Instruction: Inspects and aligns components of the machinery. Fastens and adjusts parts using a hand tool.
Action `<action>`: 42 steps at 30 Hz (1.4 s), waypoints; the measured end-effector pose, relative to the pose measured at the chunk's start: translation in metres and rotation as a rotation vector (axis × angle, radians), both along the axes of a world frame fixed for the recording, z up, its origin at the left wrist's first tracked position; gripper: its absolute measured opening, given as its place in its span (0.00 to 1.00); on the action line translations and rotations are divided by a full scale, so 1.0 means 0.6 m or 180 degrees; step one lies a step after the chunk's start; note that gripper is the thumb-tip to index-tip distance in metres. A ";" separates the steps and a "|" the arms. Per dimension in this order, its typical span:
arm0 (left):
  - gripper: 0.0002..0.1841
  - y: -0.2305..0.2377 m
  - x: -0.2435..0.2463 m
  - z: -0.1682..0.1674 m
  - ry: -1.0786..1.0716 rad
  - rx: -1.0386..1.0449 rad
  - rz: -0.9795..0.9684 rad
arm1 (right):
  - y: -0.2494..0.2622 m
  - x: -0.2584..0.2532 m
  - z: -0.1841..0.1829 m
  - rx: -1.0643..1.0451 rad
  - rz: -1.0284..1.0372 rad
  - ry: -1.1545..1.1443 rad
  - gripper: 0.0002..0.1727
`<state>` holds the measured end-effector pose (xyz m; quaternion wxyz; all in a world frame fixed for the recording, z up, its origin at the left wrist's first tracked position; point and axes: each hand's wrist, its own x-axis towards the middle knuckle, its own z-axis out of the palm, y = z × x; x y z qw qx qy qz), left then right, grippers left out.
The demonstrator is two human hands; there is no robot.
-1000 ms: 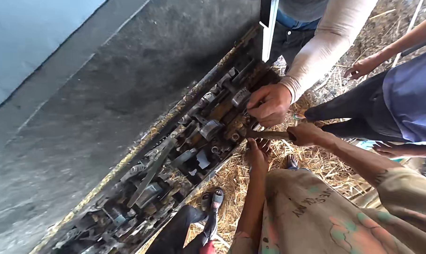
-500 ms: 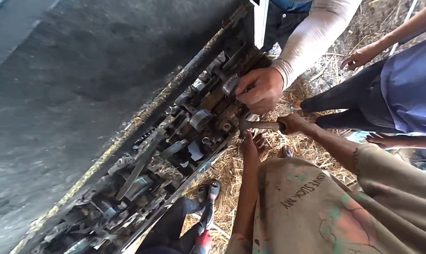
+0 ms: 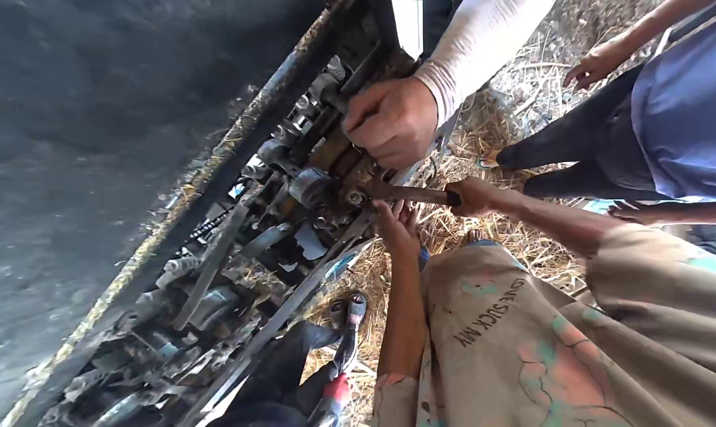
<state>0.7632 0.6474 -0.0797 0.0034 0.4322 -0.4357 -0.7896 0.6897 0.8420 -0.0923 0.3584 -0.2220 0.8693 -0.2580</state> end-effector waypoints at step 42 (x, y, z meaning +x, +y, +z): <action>0.22 0.178 0.018 -0.044 -0.0133 0.0410 -0.0702 | 0.133 0.142 0.026 -0.0222 -0.0676 -0.1309 0.13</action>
